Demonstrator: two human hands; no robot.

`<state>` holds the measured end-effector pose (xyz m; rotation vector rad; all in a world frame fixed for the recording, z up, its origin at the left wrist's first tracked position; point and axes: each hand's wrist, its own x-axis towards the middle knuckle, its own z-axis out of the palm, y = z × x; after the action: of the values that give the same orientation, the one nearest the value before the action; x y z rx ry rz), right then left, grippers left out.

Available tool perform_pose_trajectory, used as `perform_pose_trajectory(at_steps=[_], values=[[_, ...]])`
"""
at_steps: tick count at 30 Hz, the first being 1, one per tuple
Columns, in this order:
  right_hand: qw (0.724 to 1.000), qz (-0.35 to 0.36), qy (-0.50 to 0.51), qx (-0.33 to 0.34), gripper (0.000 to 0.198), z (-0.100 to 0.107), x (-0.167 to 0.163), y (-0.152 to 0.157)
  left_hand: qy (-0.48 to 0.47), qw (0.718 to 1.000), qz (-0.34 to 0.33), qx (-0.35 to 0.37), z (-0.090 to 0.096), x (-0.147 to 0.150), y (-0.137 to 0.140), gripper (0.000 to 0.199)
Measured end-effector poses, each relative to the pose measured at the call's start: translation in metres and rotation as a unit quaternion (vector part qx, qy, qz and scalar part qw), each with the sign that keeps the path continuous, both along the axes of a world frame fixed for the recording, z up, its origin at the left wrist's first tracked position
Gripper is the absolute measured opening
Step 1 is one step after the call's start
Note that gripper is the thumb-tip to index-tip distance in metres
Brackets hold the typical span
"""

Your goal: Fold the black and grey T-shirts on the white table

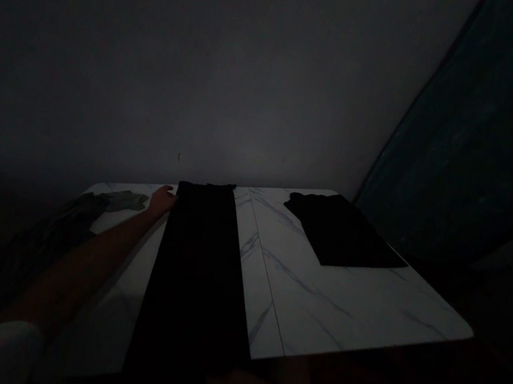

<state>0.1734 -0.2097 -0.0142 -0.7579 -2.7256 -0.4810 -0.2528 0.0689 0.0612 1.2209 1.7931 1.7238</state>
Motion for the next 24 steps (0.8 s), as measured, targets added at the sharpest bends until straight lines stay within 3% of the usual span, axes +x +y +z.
perform_pose_trajectory(at_steps=[3,5,8,10,13,16,21,24], values=[[0.982,-0.145,0.084,-0.085,0.039,0.069,-0.026,0.022,0.065,0.996,-0.019,-0.054,-0.016,-0.013,-0.012,0.054],[0.972,-0.174,0.099,-0.120,0.043,0.115,-0.052,0.064,0.100,0.991,-0.038,-0.085,-0.021,-0.013,-0.014,0.051],[0.970,-0.222,0.055,-0.080,0.044,0.170,-0.097,0.157,0.124,0.984,-0.040,-0.122,-0.018,-0.007,-0.008,0.053],[0.959,-0.281,0.019,-0.022,0.045,0.193,-0.127,0.220,0.123,0.982,-0.024,-0.140,-0.013,-0.004,0.001,0.056],[0.931,-0.364,0.024,-0.001,0.047,0.211,-0.165,0.294,0.107,0.981,-0.003,-0.163,-0.004,-0.004,0.017,0.061],[0.914,-0.401,0.058,-0.003,0.053,0.215,-0.191,0.341,0.085,0.980,0.010,-0.181,0.002,-0.010,0.032,0.067],[0.903,-0.418,0.101,-0.001,0.064,0.215,-0.218,0.384,0.053,0.980,0.006,-0.192,0.009,-0.022,0.053,0.068],[0.909,-0.405,0.100,0.002,0.053,0.215,-0.227,0.398,0.037,0.980,0.006,-0.195,0.013,-0.022,0.064,0.066]])
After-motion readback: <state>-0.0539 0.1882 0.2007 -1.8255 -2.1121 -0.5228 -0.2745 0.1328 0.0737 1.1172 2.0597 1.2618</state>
